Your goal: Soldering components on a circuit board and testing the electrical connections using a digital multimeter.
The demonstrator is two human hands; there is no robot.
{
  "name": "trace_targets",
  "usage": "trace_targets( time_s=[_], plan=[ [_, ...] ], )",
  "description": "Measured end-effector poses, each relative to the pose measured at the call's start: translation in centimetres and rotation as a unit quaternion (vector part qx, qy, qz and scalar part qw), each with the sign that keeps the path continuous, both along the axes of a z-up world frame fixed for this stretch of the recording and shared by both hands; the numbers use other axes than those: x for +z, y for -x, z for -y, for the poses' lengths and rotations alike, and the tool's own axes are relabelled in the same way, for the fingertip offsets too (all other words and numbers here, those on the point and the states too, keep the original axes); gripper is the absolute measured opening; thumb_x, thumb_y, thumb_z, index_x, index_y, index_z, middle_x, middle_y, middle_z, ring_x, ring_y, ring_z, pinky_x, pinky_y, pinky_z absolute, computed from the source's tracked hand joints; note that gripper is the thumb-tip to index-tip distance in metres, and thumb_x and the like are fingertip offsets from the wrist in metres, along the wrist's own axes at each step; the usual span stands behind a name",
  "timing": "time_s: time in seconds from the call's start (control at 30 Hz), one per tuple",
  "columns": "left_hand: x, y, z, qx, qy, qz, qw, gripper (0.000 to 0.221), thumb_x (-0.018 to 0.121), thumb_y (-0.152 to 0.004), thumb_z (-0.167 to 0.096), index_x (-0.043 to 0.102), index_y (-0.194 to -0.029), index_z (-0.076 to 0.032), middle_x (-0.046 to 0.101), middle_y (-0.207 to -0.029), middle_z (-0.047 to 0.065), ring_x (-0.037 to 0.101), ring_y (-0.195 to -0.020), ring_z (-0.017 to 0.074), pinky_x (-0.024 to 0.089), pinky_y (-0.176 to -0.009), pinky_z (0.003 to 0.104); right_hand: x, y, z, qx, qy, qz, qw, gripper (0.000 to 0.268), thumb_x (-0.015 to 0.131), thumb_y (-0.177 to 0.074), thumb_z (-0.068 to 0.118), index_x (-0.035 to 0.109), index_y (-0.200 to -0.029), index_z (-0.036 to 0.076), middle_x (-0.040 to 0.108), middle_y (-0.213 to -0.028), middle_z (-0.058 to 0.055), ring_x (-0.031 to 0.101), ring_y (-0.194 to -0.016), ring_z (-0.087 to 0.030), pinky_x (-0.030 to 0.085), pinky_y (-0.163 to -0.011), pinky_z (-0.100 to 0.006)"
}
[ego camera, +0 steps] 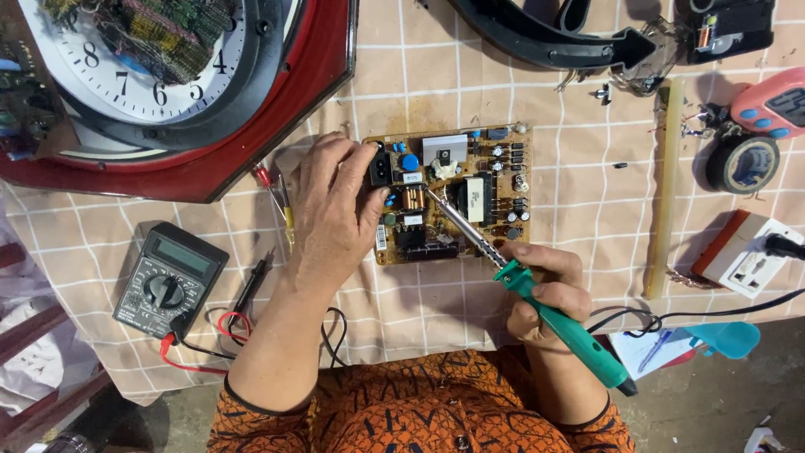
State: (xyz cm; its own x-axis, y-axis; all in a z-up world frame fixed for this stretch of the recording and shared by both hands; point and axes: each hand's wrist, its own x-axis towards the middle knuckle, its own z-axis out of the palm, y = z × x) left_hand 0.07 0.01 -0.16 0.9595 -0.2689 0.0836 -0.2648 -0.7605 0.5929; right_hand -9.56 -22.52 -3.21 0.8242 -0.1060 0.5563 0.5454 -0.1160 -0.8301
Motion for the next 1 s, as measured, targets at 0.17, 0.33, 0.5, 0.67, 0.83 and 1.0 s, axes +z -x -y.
trace_targets(
  time_s=[0.17,0.33,0.5,0.67,0.83,1.0],
  plan=[
    [-0.4,0.0,0.0,0.000,-0.015,0.006,1.000,0.036,0.052,-0.085,-0.027,0.048,-0.118,-0.012,0.043,-0.106,0.010,0.041,-0.112,0.0270,0.034,-0.089,0.043,-0.5,-0.4,-0.1,0.015,-0.001,0.033,0.999,0.024,0.054,-0.082,0.021,0.037,-0.076,0.005,0.045,-0.087,-0.026,0.059,-0.083,-0.044,0.051,-0.069,-0.047],
    [-0.3,0.1,0.0,0.002,-0.019,-0.001,1.000,0.036,0.052,-0.085,-0.027,0.048,-0.118,-0.012,0.043,-0.105,0.010,0.041,-0.112,0.0268,0.034,-0.090,0.043,-1.9,0.6,0.1,0.043,0.007,0.049,0.998,0.024,0.061,-0.078,0.020,0.044,-0.070,0.005,0.046,-0.087,-0.026,0.057,-0.086,-0.044,0.049,-0.071,-0.053],
    [-0.2,0.2,0.0,0.001,-0.027,-0.004,1.000,0.036,0.051,-0.086,-0.027,0.047,-0.119,-0.012,0.043,-0.105,0.010,0.041,-0.111,0.0268,0.035,-0.088,0.042,-2.2,0.6,-0.2,0.024,-0.006,0.047,0.999,0.021,0.058,-0.080,0.020,0.044,-0.074,0.006,0.048,-0.090,-0.025,0.057,-0.088,-0.040,0.050,-0.075,-0.049],
    [-0.3,0.1,-0.2,-0.001,-0.026,0.013,1.000,0.037,0.051,-0.086,-0.029,0.047,-0.120,-0.015,0.043,-0.107,0.008,0.042,-0.110,0.0255,0.036,-0.086,0.041,0.3,-1.4,0.4,-0.018,-0.017,0.012,1.000,0.024,0.044,-0.088,0.024,0.030,-0.081,0.006,0.045,-0.086,-0.024,0.057,-0.083,-0.039,0.051,-0.072,-0.042],
    [0.3,0.1,-0.4,0.008,-0.035,0.009,0.999,0.037,0.052,-0.085,-0.029,0.047,-0.119,-0.016,0.044,-0.107,0.008,0.044,-0.108,0.0250,0.038,-0.084,0.041,2.6,-1.7,0.1,-0.053,-0.032,-0.016,0.998,0.029,0.041,-0.088,0.026,0.024,-0.080,0.004,0.044,-0.085,-0.028,0.056,-0.079,-0.039,0.050,-0.068,-0.041],
    [0.1,0.3,-0.6,0.000,0.002,-0.010,1.000,0.038,0.055,-0.083,-0.025,0.047,-0.119,-0.015,0.043,-0.108,0.008,0.042,-0.110,0.0271,0.037,-0.084,0.042,4.3,-3.5,0.6,-0.029,0.007,-0.060,0.998,0.028,0.045,-0.086,0.025,0.028,-0.082,0.003,0.046,-0.087,-0.028,0.056,-0.081,-0.040,0.050,-0.066,-0.040]
  ],
)
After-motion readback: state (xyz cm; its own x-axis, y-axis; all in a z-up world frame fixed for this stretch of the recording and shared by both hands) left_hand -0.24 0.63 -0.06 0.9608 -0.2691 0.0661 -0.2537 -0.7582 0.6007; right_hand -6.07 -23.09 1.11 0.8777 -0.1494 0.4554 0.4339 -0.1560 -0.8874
